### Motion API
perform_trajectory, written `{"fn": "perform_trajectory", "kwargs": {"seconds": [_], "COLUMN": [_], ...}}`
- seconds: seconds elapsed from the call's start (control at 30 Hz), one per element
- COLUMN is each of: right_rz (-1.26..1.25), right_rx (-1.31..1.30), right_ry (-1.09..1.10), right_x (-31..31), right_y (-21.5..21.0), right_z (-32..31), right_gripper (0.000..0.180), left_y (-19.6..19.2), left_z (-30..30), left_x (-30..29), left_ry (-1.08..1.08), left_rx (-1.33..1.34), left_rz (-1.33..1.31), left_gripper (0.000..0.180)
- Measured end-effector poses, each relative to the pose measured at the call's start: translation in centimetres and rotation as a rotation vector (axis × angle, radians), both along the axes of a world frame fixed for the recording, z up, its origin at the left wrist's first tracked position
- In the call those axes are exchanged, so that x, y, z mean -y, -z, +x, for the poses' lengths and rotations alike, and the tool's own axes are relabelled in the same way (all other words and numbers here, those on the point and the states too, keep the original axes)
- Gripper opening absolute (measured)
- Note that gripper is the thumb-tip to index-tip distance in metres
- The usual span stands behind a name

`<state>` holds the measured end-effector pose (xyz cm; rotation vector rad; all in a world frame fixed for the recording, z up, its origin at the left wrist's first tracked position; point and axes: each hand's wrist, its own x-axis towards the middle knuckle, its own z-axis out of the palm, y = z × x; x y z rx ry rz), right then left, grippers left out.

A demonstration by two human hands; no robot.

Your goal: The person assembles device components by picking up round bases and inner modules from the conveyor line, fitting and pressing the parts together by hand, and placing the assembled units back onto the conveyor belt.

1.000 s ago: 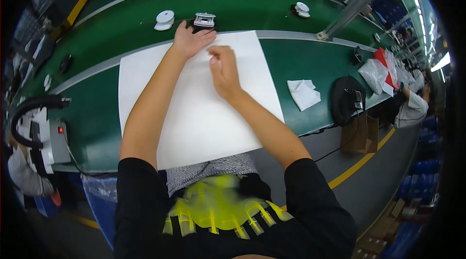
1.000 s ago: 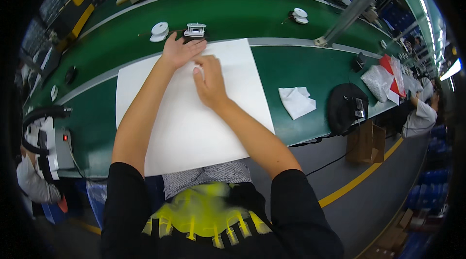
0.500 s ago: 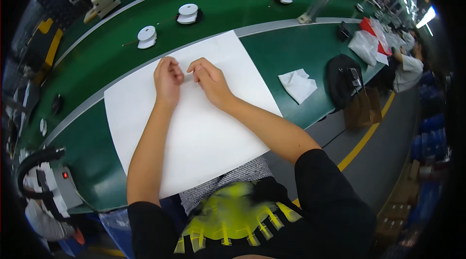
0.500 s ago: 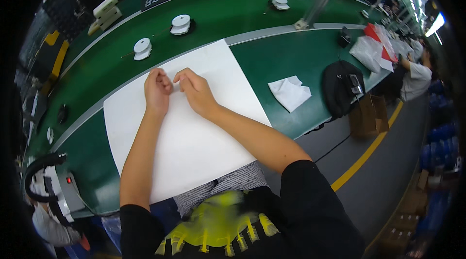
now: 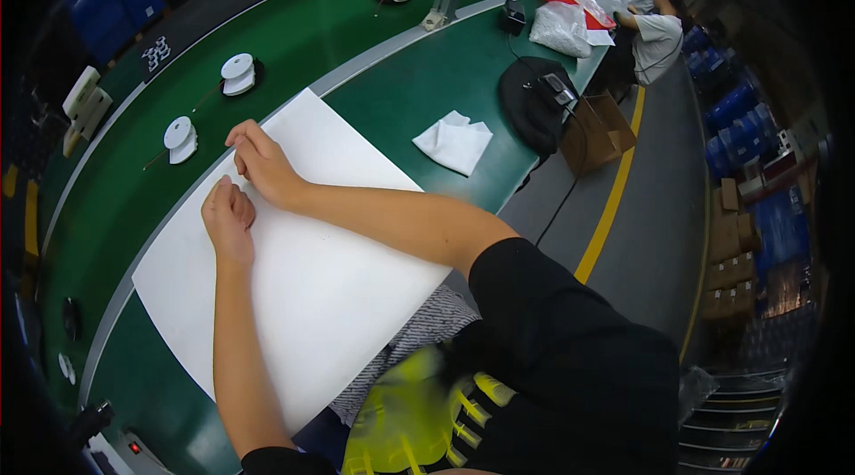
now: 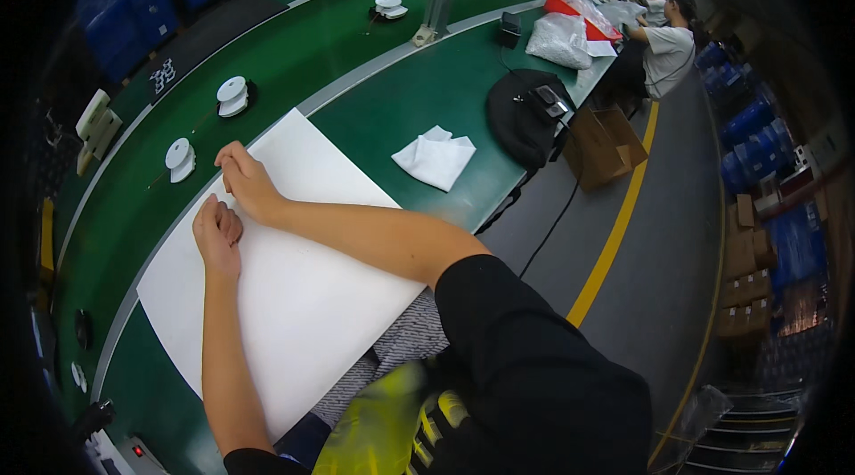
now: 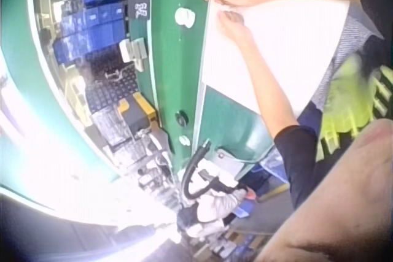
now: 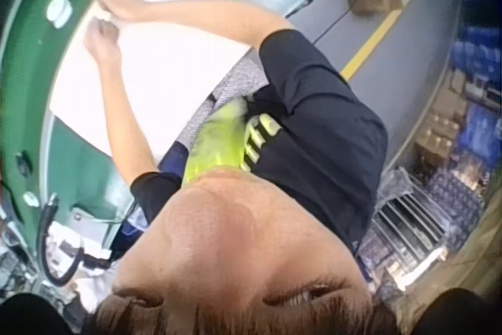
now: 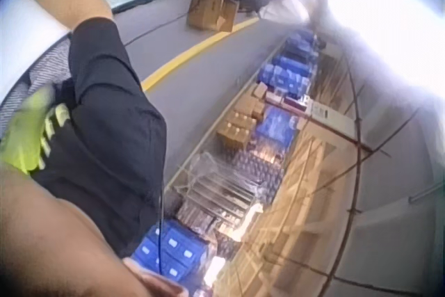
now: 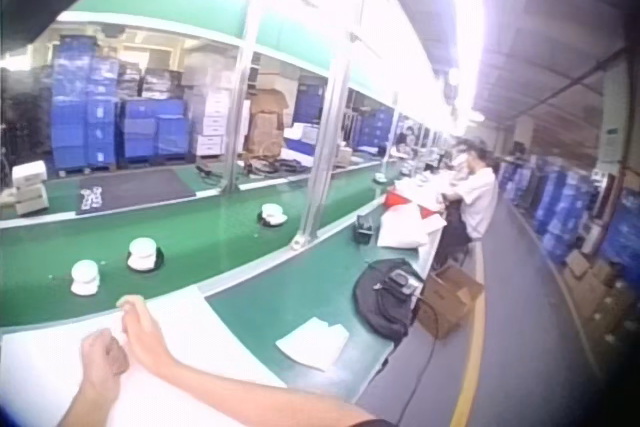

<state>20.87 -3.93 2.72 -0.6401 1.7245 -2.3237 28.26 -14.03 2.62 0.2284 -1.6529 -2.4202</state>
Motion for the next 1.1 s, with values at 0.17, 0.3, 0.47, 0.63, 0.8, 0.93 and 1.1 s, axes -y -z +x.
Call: {"fn": "perform_trajectory", "kwargs": {"seconds": [0.17, 0.3, 0.47, 0.63, 0.8, 0.93, 1.1], "right_rz": [-0.081, -0.051, 0.012, 0.016, -0.001, 0.019, 0.037], "right_rx": [0.034, 0.123, 0.092, 0.086, 0.108, 0.111, 0.097], "right_ry": [-0.093, -0.114, -0.128, -0.149, -0.166, -0.17, -0.165], "right_x": [0.2, -0.8, -0.5, -0.5, -0.6, -0.6, -0.5], "right_y": [0.9, -0.6, -0.4, 0.0, 0.0, -0.2, -0.3], "right_z": [-0.1, -0.2, -0.3, -0.5, -0.5, -0.3, -0.2], "right_gripper": [0.022, 0.023, 0.024, 0.023, 0.019, 0.017, 0.017], "left_y": [-0.7, -1.0, -1.1, -1.3, -0.8, -0.9, -1.0], "left_z": [0.7, 1.0, 1.1, 1.2, 1.1, 1.2, 1.4], "left_x": [-0.5, -1.1, -0.7, -1.0, -0.8, -0.9, -0.9], "left_ry": [0.145, 0.217, 0.224, 0.24, 0.237, 0.256, 0.246], "left_rx": [0.066, -0.036, 0.01, 0.006, 0.032, 0.035, 0.031], "left_rz": [-0.319, -0.505, -0.538, -0.539, -0.525, -0.514, -0.518], "left_gripper": [0.04, 0.042, 0.047, 0.046, 0.046, 0.044, 0.044]}}
